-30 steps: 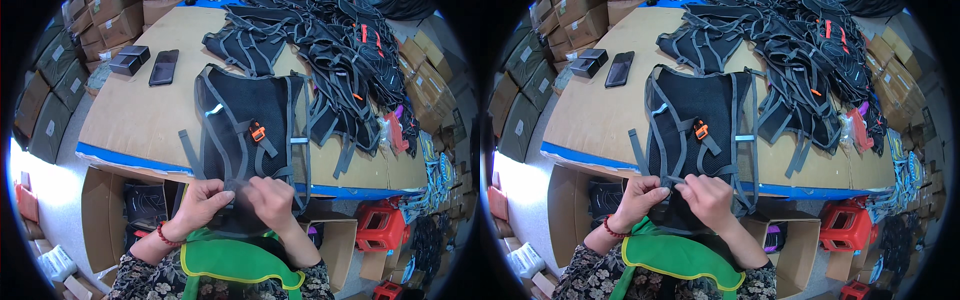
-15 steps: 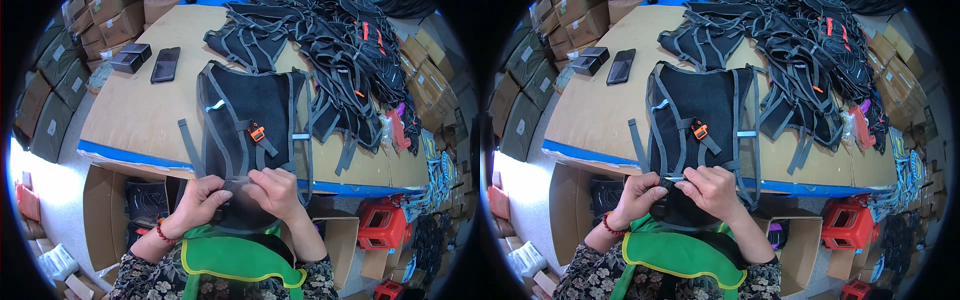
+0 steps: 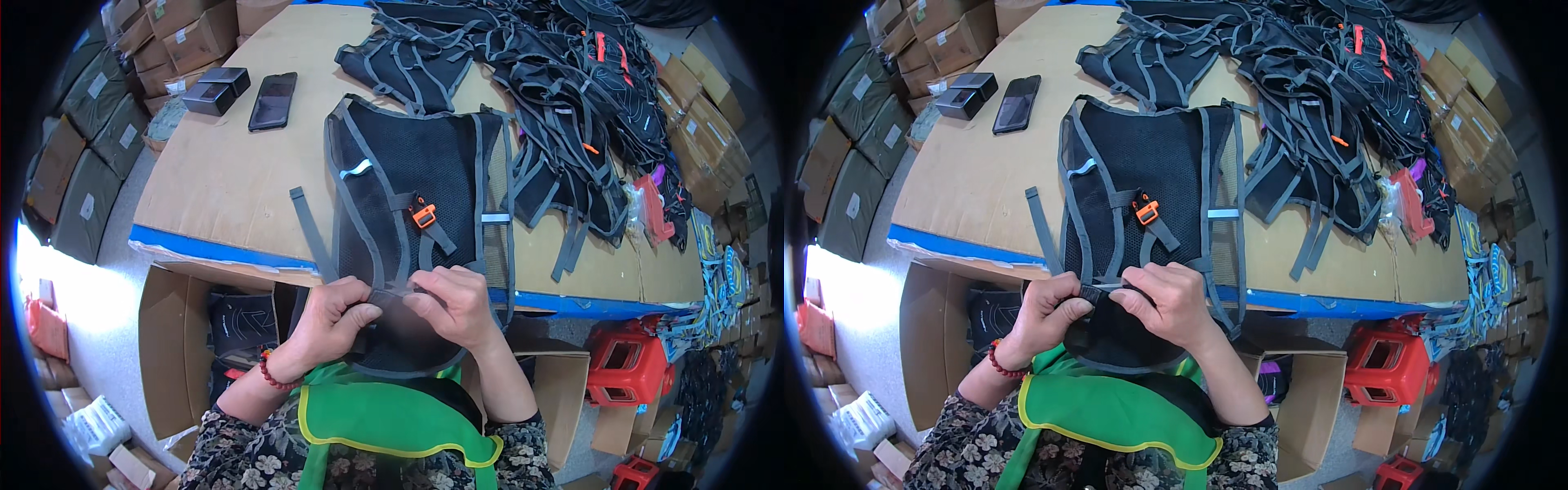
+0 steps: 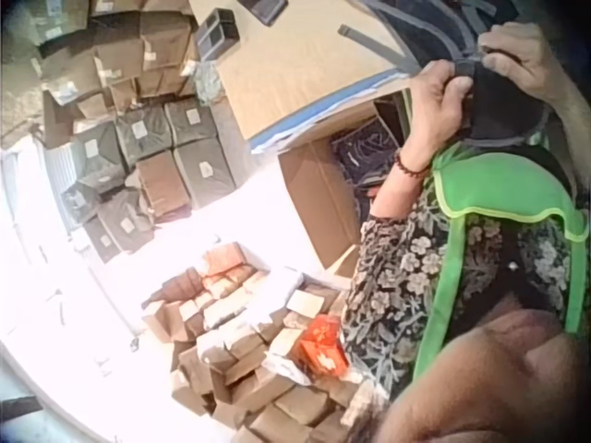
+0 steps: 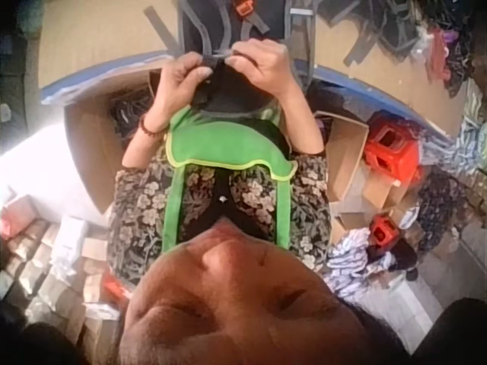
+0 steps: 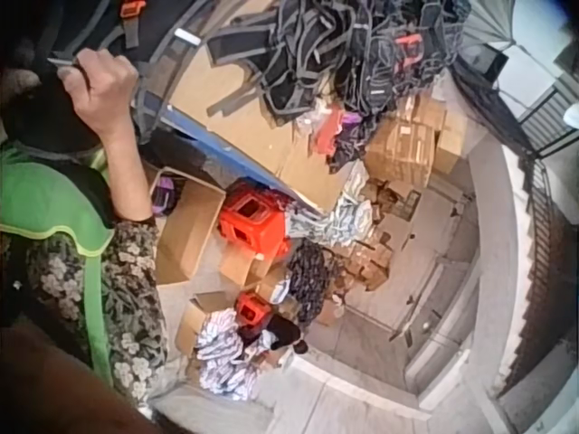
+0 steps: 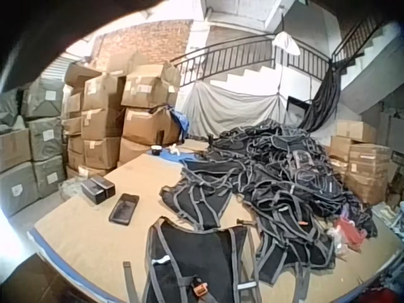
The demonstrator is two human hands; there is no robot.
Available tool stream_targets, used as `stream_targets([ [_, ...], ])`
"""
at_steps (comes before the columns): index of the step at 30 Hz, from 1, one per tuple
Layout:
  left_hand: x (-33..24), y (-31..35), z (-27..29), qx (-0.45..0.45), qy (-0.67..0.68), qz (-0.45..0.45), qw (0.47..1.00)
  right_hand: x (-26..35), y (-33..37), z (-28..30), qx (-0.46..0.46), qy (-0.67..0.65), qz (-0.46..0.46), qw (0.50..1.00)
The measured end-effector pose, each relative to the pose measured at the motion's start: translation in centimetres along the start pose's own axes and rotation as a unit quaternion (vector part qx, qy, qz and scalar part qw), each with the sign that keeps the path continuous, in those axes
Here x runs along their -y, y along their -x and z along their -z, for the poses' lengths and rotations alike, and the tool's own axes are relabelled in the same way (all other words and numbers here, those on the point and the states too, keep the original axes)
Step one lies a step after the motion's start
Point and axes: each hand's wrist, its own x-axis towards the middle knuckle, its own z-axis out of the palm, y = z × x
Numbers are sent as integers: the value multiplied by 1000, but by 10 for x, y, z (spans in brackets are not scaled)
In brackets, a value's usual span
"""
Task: The person trims loose threads from a backpack using snips, places the backpack into a cardboard box, and picks up another backpack to trim its threads.
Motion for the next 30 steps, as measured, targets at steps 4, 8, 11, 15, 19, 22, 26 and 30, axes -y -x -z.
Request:
stream_targets([
  [4,5,1,-1,3,-3,6,1000,-3,2,0,19,4,23,1000],
  [8,3,0,-2,-6,12,3,1000,-5,3,-5,-40,-79,-5,996],
  [11,4,1,0,-1,-16,2,1000,-5,2,-3,-3,19,27,999],
  [15,4,1,0,0,-15,2,1000,-2,-2,0,-1,4,26,1000],
  [19,5,2,-1,5,-8,11,1000,-6,1,-2,23,24,32,999],
  [22,4,3,-1,-9,-3,12,1000,-3,-2,-2,-11,-12,22,1000],
  [26,-5,4,-6,-14,29,53,998,-3,8,-17,-20,-171,-69,983],
  [30,-7,8,-9,-10,14,64,998,14,-1,-26,-49,-433,-305,847],
])
